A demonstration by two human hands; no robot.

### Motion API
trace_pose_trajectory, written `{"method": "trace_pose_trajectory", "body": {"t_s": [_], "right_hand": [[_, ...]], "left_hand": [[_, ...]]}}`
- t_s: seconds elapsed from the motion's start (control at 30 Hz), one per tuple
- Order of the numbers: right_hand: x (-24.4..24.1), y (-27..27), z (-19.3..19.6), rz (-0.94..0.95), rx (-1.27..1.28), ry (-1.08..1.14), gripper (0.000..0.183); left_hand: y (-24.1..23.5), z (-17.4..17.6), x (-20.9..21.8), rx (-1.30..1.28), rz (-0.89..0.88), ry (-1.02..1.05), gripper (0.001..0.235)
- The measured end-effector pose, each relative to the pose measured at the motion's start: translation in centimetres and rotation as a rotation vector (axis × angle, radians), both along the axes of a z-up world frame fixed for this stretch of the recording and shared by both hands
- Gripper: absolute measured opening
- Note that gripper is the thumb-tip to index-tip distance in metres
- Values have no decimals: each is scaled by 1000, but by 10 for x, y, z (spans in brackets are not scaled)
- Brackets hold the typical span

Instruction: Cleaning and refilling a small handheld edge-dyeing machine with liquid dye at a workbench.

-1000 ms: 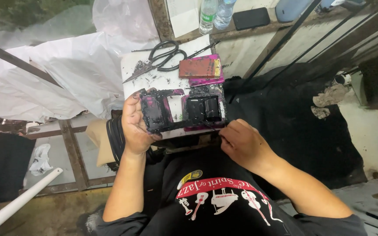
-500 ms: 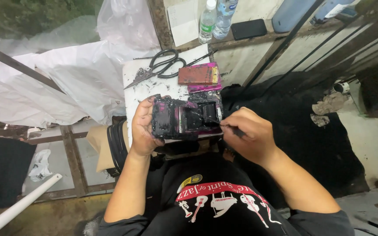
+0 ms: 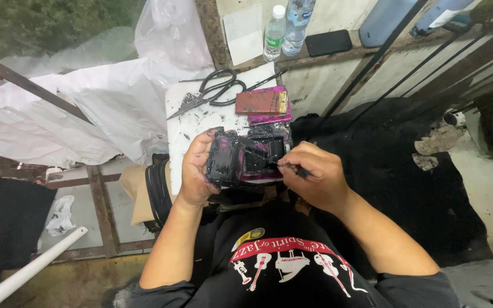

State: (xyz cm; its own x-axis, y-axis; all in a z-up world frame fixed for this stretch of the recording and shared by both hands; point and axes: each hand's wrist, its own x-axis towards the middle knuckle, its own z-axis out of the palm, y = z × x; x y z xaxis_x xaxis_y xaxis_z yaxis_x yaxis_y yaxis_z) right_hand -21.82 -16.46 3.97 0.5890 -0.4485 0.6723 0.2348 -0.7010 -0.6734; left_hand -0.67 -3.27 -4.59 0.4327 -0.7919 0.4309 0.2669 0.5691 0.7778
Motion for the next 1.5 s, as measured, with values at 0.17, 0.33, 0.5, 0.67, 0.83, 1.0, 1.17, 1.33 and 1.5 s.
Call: {"method": "trace_pose_trajectory", "body": {"t_s": [0.17, 0.33, 0.5, 0.67, 0.83, 1.0, 1.17, 1.33, 1.5], "right_hand": [[-1, 7, 4, 47, 53, 5, 13], [-2, 12, 3, 134, 133, 26, 14], [-5, 12, 0, 203, 219, 95, 12], [-9, 4, -20, 286, 337, 101, 9], [-21, -6, -27, 169, 324, 167, 8], [-30, -1, -26, -58, 100, 313, 8], [-35, 13, -36, -114, -73, 416, 5], [-49, 9, -33, -111, -65, 470, 10], [-53, 0, -18, -66, 22, 462, 8]], "left_hand": [[-2, -14, 4, -7, 4, -6, 118], [-6, 6, -3, -31, -4, 14, 116], [-6, -17, 10, -20, -1, -11, 117], [-2, -15, 10, -10, 1, -15, 116], [6, -16, 25, -8, 67, -98, 118], [21, -15, 45, -32, 196, -249, 116], [26, -19, 51, -47, 249, -270, 115], [27, -22, 55, -39, 275, -283, 118], [37, -39, 73, 10, 310, -287, 113]]}}
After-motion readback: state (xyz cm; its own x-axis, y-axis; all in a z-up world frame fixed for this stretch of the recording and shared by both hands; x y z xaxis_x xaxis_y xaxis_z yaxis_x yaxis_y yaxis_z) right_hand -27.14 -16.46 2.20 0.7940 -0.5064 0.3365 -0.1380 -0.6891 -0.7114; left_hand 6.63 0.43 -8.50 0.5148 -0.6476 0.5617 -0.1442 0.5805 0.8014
